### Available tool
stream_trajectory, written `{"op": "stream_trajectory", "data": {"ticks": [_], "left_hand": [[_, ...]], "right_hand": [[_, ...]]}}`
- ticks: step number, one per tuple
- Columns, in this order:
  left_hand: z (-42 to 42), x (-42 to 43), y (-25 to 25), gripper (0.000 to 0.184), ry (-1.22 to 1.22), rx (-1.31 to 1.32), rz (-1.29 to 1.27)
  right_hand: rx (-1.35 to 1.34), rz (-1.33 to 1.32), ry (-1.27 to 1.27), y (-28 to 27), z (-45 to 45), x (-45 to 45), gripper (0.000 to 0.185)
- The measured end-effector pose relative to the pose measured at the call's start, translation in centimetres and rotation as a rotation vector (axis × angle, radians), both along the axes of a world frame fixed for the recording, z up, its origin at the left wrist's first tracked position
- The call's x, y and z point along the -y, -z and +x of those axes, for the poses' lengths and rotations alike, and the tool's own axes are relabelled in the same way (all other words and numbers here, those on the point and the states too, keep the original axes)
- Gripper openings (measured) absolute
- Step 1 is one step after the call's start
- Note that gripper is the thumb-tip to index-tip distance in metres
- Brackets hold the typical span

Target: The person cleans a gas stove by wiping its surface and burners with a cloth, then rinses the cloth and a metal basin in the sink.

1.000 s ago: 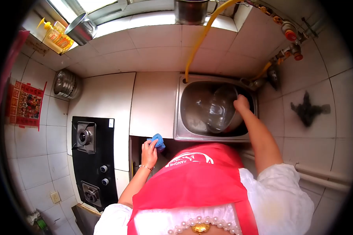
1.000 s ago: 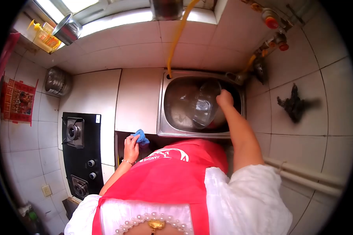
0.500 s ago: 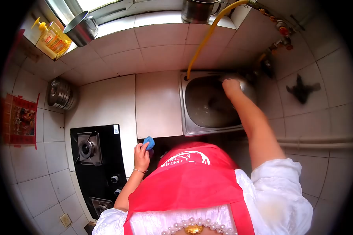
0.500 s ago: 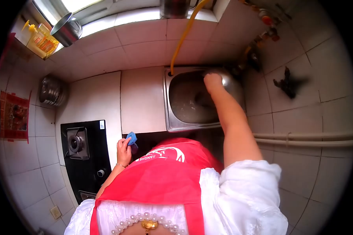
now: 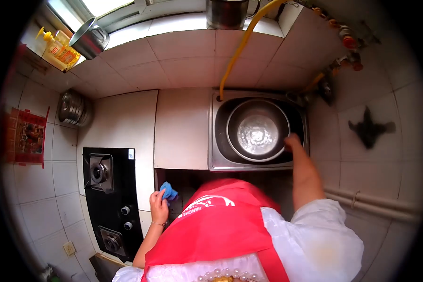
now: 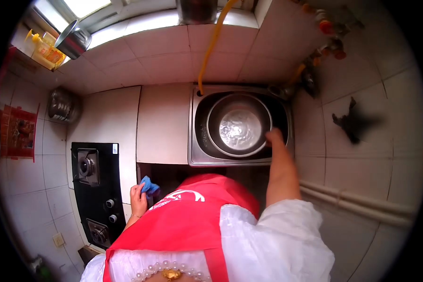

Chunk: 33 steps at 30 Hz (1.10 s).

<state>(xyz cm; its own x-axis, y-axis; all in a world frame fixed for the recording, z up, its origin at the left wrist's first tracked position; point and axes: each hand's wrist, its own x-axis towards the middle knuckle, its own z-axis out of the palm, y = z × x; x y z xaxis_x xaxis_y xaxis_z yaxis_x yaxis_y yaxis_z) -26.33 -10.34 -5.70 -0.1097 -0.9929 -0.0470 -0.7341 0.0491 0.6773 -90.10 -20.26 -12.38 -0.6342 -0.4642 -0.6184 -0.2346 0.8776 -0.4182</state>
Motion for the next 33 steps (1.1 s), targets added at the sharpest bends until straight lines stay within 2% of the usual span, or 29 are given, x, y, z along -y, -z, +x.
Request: {"op": "stream_trajectory", "data": {"ticks": [2, 4, 5, 6, 8, 10, 12, 14, 18, 19, 22, 23, 24, 25, 26, 30, 32, 33], "left_hand": [[-0.1, -1.9, -1.2, 0.042, -0.074, 0.038, 0.037], [-0.6, -3.6, -2.3, 0.042, -0.108, 0.103, 0.042], [-0.8, -4.2, -2.8, 0.042, -0.136, 0.112, 0.054], [-1.1, -4.7, -3.2, 0.043, -0.164, 0.122, 0.066], [-2.4, -5.3, -3.7, 0.043, -0.181, 0.153, 0.065], [-4.6, -4.7, -4.2, 0.042, -0.186, 0.121, 0.048], [-6.0, -4.0, -4.9, 0.04, -0.169, 0.125, 0.056], [-7.0, -3.4, -4.9, 0.041, -0.16, 0.139, 0.021], [-8.2, -3.0, -4.1, 0.041, -0.179, 0.09, -0.021], [-8.6, -2.8, -3.9, 0.041, -0.176, 0.09, 0.003], [-9.5, -2.7, -3.8, 0.04, -0.15, 0.089, -0.025], [-9.8, -2.4, -3.8, 0.04, -0.142, 0.082, -0.018], [-9.9, -2.1, -3.8, 0.04, -0.133, 0.077, -0.01], [-10.0, -1.8, -3.9, 0.04, -0.134, 0.079, -0.012], [-10.1, -1.5, -4.0, 0.04, -0.126, 0.084, -0.026], [-10.4, -0.9, -4.5, 0.04, -0.125, 0.095, -0.069], [-10.1, -1.3, -4.3, 0.04, -0.146, 0.087, -0.091], [-10.0, -1.6, -4.3, 0.041, -0.154, 0.076, -0.096]], "right_hand": [[-0.034, 0.044, 0.13, 4.3, -1.1, -1.9, 0.025], [-0.093, 0.061, 0.082, 13.6, -4.6, -2.0, 0.027], [-0.172, 0.071, 0.048, 16.9, -5.6, -2.5, 0.028], [-0.154, 0.082, 0.044, 17.5, -4.7, -2.3, 0.028], [0.051, 0.231, 0.064, 16.4, -0.4, -0.4, 0.029], [0.065, 0.098, 0.121, 11.5, 5.5, 0.4, 0.037], [0.012, 0.013, 0.07, 11.7, 4.4, -0.8, 0.039], [0.079, 0.108, 0.066, 13.2, 0.1, -1.5, 0.038], [-0.297, -0.006, -0.19, 12.9, -8.7, -2.8, 0.032], [-0.354, -0.08, -0.164, 8.5, -7.3, -2.6, 0.031], [-0.373, -0.076, -0.118, 10.4, -5.7, -2.2, 0.033], [-0.256, -0.032, -0.139, 12.5, -5.4, -2.3, 0.041], [-0.166, -0.049, -0.089, 15.3, -4.5, -2.3, 0.04], [-0.163, -0.066, -0.089, 16.0, -2.8, -2.0, 0.047], [-0.16, -0.083, -0.09, 16.1, -1.3, -1.7, 0.055], [-0.028, -0.14, -0.063, 12.4, -0.7, -1.7, 0.055], [0.554, -0.22, 0.277, 8.7, -0.9, -3.2, 0.033], [0.675, -0.15, 0.305, 8.4, -1.0, -3.8, 0.029]]}}
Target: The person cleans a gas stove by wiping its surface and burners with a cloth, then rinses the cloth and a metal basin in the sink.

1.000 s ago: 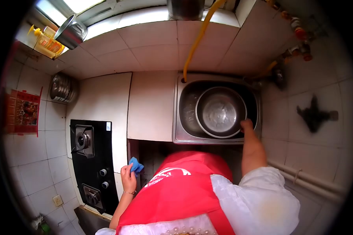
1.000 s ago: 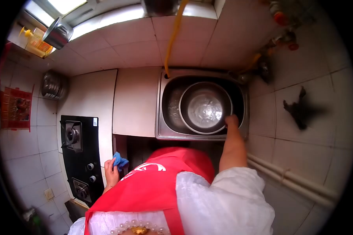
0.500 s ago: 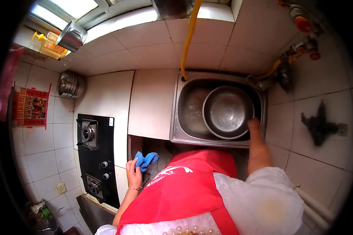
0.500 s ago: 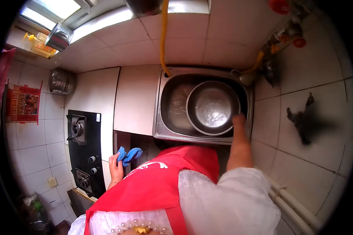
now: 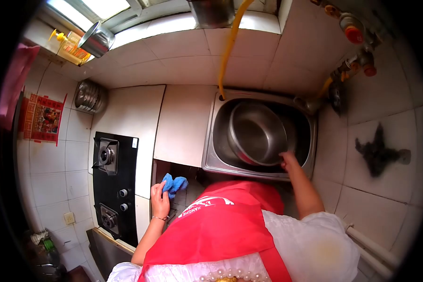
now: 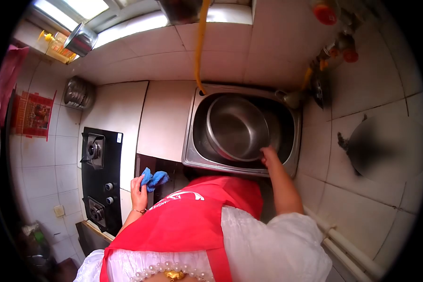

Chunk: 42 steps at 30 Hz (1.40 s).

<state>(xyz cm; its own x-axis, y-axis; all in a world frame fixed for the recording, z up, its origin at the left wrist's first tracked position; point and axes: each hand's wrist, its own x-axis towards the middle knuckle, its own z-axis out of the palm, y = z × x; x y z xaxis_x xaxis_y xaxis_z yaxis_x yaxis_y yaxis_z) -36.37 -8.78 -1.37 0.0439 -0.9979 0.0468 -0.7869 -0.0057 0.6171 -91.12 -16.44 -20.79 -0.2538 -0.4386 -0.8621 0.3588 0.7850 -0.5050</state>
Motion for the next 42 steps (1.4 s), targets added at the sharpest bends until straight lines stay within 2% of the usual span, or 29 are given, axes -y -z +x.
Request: {"op": "stream_trajectory", "data": {"ticks": [1, 3, 4, 5, 6, 8, 11, 14, 15, 17, 18, 20, 21, 23, 26, 27, 29, 30, 32, 35, 37, 38, 39, 41, 42], "left_hand": [[0.1, -0.2, 0.1, 0.041, -0.01, -0.014, -0.008], [0.6, -0.9, 0.7, 0.043, -0.032, 0.019, -0.032], [0.7, -1.1, 0.8, 0.043, -0.04, 0.008, -0.028], [0.8, -1.3, 1.0, 0.042, -0.049, -0.006, -0.027], [0.7, -1.5, 1.0, 0.042, -0.054, 0.003, -0.033], [0.3, -1.7, 0.8, 0.04, -0.084, -0.003, -0.028], [-0.3, -1.9, 0.9, 0.041, -0.119, -0.029, -0.036], [-0.5, -2.3, 1.5, 0.043, -0.14, 0.013, -0.063], [-0.6, -2.7, 1.7, 0.043, -0.155, 0.002, -0.062], [-0.5, -3.1, 2.1, 0.043, -0.168, 0.07, -0.055], [-0.5, -3.2, 2.3, 0.042, -0.177, 0.029, -0.069], [-0.5, -3.6, 2.8, 0.041, -0.188, -0.02, -0.063], [-0.4, -3.7, 2.9, 0.04, -0.188, -0.059, -0.059], [-0.2, -3.8, 3.0, 0.04, -0.18, -0.058, -0.068], [0.0, -3.9, 3.1, 0.038, -0.235, -0.076, -0.04], [0.2, -3.8, 2.9, 0.035, -0.254, -0.069, -0.03], [0.5, -3.8, 2.5, 0.033, -0.272, -0.057, -0.011], [0.7, -3.7, 2.4, 0.031, -0.266, -0.059, -0.007], [1.2, -3.5, 2.6, 0.028, -0.259, -0.059, -0.01], [2.0, -3.1, 2.6, 0.027, -0.262, -0.101, 0.022], [2.2, -2.5, 2.6, 0.025, -0.265, -0.102, 0.0], [2.5, -2.1, 2.6, 0.024, -0.242, -0.108, -0.004], [2.9, -1.7, 2.7, 0.023, -0.227, -0.109, -0.011], [3.9, -0.8, 3.5, 0.019, -0.203, -0.126, -0.063], [4.6, -0.1, 3.5, 0.018, -0.173, -0.1, -0.116]], "right_hand": [[0.127, 0.054, -0.006, -0.2, -0.4, -0.6, 0.025], [0.404, -0.053, 0.056, 5.5, -0.4, -2.7, 0.021], [0.594, -0.059, 0.113, 4.6, -0.1, -3.4, 0.027], [0.783, -0.064, 0.169, 2.7, 0.8, -3.6, 0.033], [1.058, -0.195, 0.266, -3.2, 3.4, -3.2, 0.041], [1.325, -0.308, 0.338, -11.7, 7.4, -2.2, 0.049], [0.949, -0.341, -0.013, -16.9, 9.8, -0.3, 0.043], [0.684, -0.356, -0.254, -18.0, 10.1, 0.7, 0.041], [0.813, -0.277, 0.041, -16.9, 9.8, 0.6, 0.043], [0.919, -0.193, 0.332, -12.9, 8.5, 0.2, 0.045], [1.129, -0.305, 0.164, -9.4, 6.4, -0.2, 0.047], [1.328, -0.409, -0.016, -9.3, 5.7, -0.2, 0.048], [1.359, -0.337, 0.029, -9.2, 5.1, -0.3, 0.049], [1.386, -0.27, 0.074, -11.8, 6.0, 0.1, 0.049], [1.628, -0.287, 0.233, -17.0, 8.7, 0.8, 0.052], [1.483, -0.219, 0.416, -18.6, 8.9, 1.0, 0.054], [1.329, -0.142, 0.597, -19.0, 8.8, 1.4, 0.056], [1.608, -0.21, 0.317, -18.4, 8.7, 1.7, 0.059], [1.865, -0.283, 0.014, -17.8, 8.1, 1.9, 0.061], [1.704, -0.393, 0.068, -18.9, 8.3, 1.9, 0.061], [1.277, -0.515, 0.082, -20.8, 9.0, 1.5, 0.055], [1.285, -0.52, 0.07, -19.1, 8.1, 0.7, 0.055], [1.473, -0.435, 0.206, -15.3, 6.2, -0.4, 0.052], [1.068, -0.358, 0.375, -18.0, 9.8, 1.2, 0.048], [0.787, -0.392, 0.381, -19.8, 11.6, 1.7, 0.047]]}}
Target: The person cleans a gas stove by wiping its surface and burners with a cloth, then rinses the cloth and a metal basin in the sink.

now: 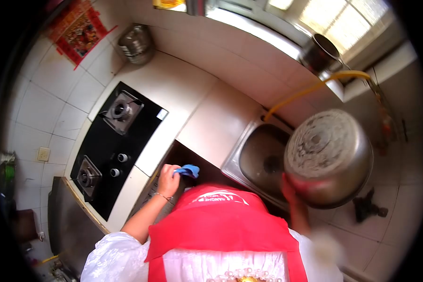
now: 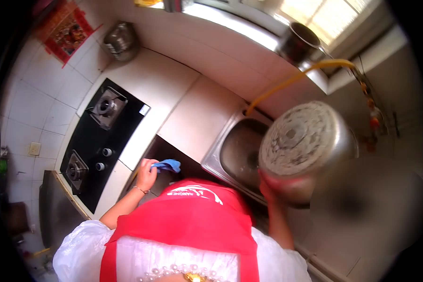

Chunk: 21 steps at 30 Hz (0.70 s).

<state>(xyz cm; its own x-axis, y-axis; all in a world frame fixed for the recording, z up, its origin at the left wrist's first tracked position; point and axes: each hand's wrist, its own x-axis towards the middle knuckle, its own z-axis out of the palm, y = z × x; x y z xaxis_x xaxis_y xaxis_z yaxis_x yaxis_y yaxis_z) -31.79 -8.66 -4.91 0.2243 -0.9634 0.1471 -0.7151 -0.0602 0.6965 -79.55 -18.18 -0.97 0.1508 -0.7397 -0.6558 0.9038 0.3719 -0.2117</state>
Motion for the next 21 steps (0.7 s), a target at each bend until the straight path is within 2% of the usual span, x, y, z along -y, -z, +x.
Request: {"op": "stream_trajectory", "data": {"ticks": [1, 2, 3, 4, 5, 6, 7, 9, 11, 13, 16, 20, 21], "left_hand": [[0.7, 0.6, 0.0, 0.017, 0.028, 0.03, -0.047], [1.6, 1.2, 0.1, 0.017, 0.053, 0.001, -0.075], [2.4, 1.8, 0.1, 0.017, 0.08, -0.03, -0.102], [3.3, 1.9, -0.7, 0.018, 0.071, -0.137, 0.039], [4.2, 2.2, -0.8, 0.019, 0.07, -0.196, 0.115], [5.1, 2.6, -1.5, 0.019, 0.091, -0.216, 0.126], [6.0, 2.9, -2.0, 0.019, 0.114, -0.235, 0.14], [7.6, 3.5, -2.2, 0.019, 0.111, -0.299, 0.138], [9.1, 4.4, -4.0, 0.019, 0.091, -0.364, 0.226], [10.7, 5.2, -4.3, 0.019, 0.059, -0.48, 0.311], [13.1, 6.3, -5.8, 0.022, 0.102, -0.62, 0.3], [14.6, 7.8, -8.5, 0.022, 0.164, -0.514, 0.179], [14.8, 8.2, -9.3, 0.023, 0.162, -0.587, 0.269]], "right_hand": [[-0.284, 0.07, 0.021, -1.9, 1.7, 0.5, 0.047], [-0.14, -0.15, -0.071, -0.7, 1.0, -0.3, 0.041], [-0.232, -0.196, -0.182, 1.0, 0.9, 0.2, 0.039], [-0.326, -0.246, -0.291, 0.8, 2.2, 1.0, 0.039], [-0.659, -0.123, -0.41, -1.7, 6.1, 2.5, 0.046], [-0.773, -0.076, -0.563, -2.1, 7.4, 3.8, 0.037], [-0.866, -0.007, -0.57, -3.1, 11.3, 5.2, 0.036], [-0.889, 0.011, -0.64, -1.4, 17.7, 8.6, 0.034], [-0.911, 0.002, -0.647, 3.4, 23.3, 12.4, 0.026], [-0.933, 0.037, -0.649, 5.9, 29.9, 16.3, 0.022], [-0.799, 0.011, -0.591, 6.9, 38.0, 20.3, 0.019], [-0.634, -0.014, -0.624, 7.9, 43.2, 23.9, 0.024], [-0.547, -0.013, -0.627, 8.8, 43.6, 24.5, 0.028]]}}
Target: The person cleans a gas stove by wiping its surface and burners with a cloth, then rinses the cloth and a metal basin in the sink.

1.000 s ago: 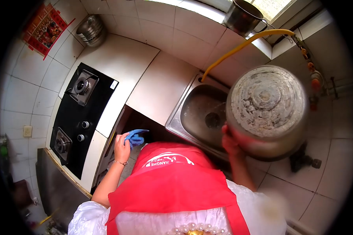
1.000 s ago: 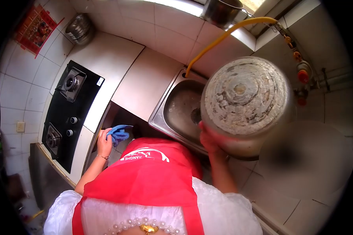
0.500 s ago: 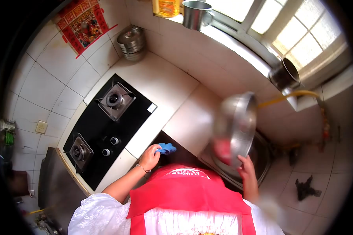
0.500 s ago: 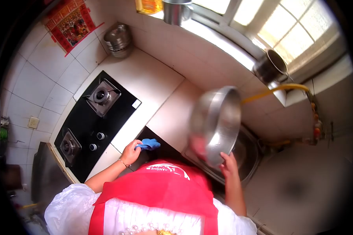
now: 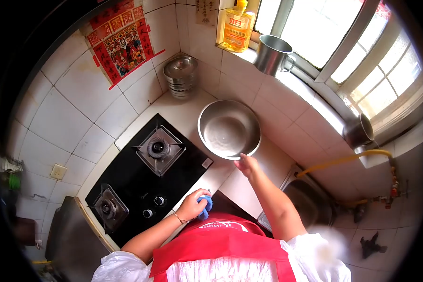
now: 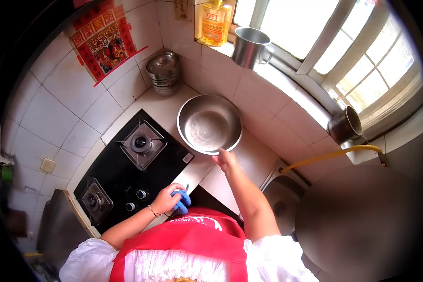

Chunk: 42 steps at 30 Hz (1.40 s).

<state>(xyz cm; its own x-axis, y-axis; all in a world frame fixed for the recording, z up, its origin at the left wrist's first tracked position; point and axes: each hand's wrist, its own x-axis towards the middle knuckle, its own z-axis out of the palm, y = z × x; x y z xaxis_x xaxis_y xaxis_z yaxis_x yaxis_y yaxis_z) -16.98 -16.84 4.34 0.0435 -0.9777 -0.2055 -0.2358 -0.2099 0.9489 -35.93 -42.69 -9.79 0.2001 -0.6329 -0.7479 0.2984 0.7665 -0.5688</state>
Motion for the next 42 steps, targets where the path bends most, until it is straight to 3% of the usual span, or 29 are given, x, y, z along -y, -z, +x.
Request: {"op": "stream_trajectory", "data": {"ticks": [2, 4, 6, 7, 8, 10, 11, 12, 14, 16, 19, 20, 22, 24, 25, 26, 27, 28, 29, 30, 31, 32, 33, 34, 36, 37, 38, 40, 42], "left_hand": [[0.3, 0.9, 0.1, 0.024, 0.05, 0.0, -0.029], [0.3, 2.1, -0.1, 0.024, 0.097, -0.038, -0.025], [0.1, 3.6, -0.7, 0.024, 0.153, -0.079, -0.023], [-0.1, 4.8, -1.3, 0.024, 0.234, -0.068, -0.087], [-0.5, 5.8, -2.1, 0.024, 0.315, -0.057, -0.153], [-1.1, 7.8, -4.0, 0.025, 0.466, -0.133, -0.135], [-1.4, 8.8, -5.4, 0.027, 0.571, -0.119, -0.177], [-1.6, 9.9, -7.1, 0.029, 0.675, -0.104, -0.218], [-2.4, 12.1, -9.3, 0.028, 0.796, -0.051, -0.268], [-3.3, 14.4, -11.3, 0.028, 0.856, -0.027, -0.277], [-4.8, 19.4, -16.3, 0.024, 0.905, 0.01, -0.259], [-5.6, 20.2, -16.4, 0.022, 0.943, 0.017, -0.459], [-6.9, 25.0, -18.4, 0.016, 0.955, 0.074, -0.587], [-9.0, 30.6, -21.0, 0.015, 0.88, 0.283, -0.853], [-10.2, 33.5, -22.4, 0.019, 0.775, 0.507, -0.789], [-10.7, 36.9, -23.0, 0.027, 0.655, 0.787, -1.14], [-11.2, 37.8, -23.8, 0.039, 0.426, 1.059, -1.166], [-12.2, 38.4, -24.2, 0.045, 0.301, 1.079, -1.027], [-13.0, 38.1, -24.5, 0.044, 0.299, 0.991, -1.017], [-13.3, 37.0, -23.8, 0.042, 0.302, 0.903, -1.0], [-13.0, 35.6, -18.1, 0.04, 0.388, 0.611, -1.192], [-13.1, 34.6, -18.2, 0.036, 0.389, 0.582, -1.225], [-12.4, 31.1, -15.7, 0.036, 0.424, 0.632, -1.223], [-11.2, 28.1, -11.7, 0.037, 0.497, 0.68, -1.184], [-7.3, 21.4, -1.2, 0.041, 0.652, 0.731, -0.884], [-4.8, 17.4, 4.2, 0.043, 0.742, 0.712, -0.541], [-2.1, 12.8, 9.6, 0.044, 0.743, 0.582, -0.413], [1.3, 2.0, 14.6, 0.039, 0.642, 0.555, -0.245], [1.9, -6.3, 13.7, 0.035, 0.482, 0.375, 0.096]], "right_hand": [[0.095, -0.042, -0.102, -1.6, 0.3, -0.5, 0.04], [-0.063, -0.119, -0.292, -6.4, 0.4, -3.2, 0.051], [0.065, -0.206, -0.666, -11.9, -0.3, -6.5, 0.067], [0.239, -0.572, -1.059, -15.0, -1.6, -8.6, 0.076], [0.298, -0.514, -1.066, -14.8, -2.5, -8.8, 0.079], [0.145, -0.643, -1.016, -20.1, -3.7, -11.9, 0.061], [-0.159, -0.692, -1.134, -20.5, -5.2, -11.7, 0.045], [-0.181, -0.695, -1.097, -21.4, -6.8, -11.6, 0.045], [-0.489, -0.847, -1.076, -23.9, -9.7, -11.7, 0.033], [-0.548, -0.963, -1.048, -26.7, -12.9, -11.1, 0.028], [-0.702, -0.866, -0.92, -30.7, -17.0, -9.9, 0.019], [-0.764, -0.889, -0.922, -31.8, -18.4, -9.1, 0.017], [-0.742, -0.961, -0.779, -33.8, -21.1, -6.2, 0.018], [-0.981, -1.109, -0.664, -36.3, -22.7, -1.0, 0.017], [-1.238, -1.292, -0.452, -37.4, -23.1, 1.5, 0.02], [-1.484, -1.453, -0.211, -37.9, -23.3, 3.5, 0.023], [-1.627, -1.539, -0.069, -37.8, -23.6, 4.7, 0.024], [-1.768, -1.622, 0.082, -38.0, -23.7, 5.7, 0.025], [-1.583, -1.435, 0.081, -37.7, -23.2, 5.1, 0.028], [-1.475, -1.506, 0.056, -36.5, -22.6, 3.8, 0.03], [-1.306, -1.599, -0.045, -31.2, -22.0, 0.2, 0.025], [-1.204, -1.392, -0.066, -31.8, -21.0, -1.3, 0.019], [-1.213, -1.619, -0.065, -28.4, -20.7, -4.1, 0.017], [-1.216, -1.437, -0.221, -25.3, -20.8, -7.7, 0.02], [-1.139, -1.139, -0.373, -17.2, -22.8, -14.1, 0.026], [-1.11, -0.983, -0.428, -14.4, -23.9, -16.8, 0.029], [-1.089, -0.857, -0.421, -11.4, -25.3, -19.5, 0.031], [-0.944, -0.62, -0.343, -9.3, -27.4, -23.6, 0.035], [-0.886, -0.524, -0.341, -8.8, -29.5, -24.7, 0.034]]}}
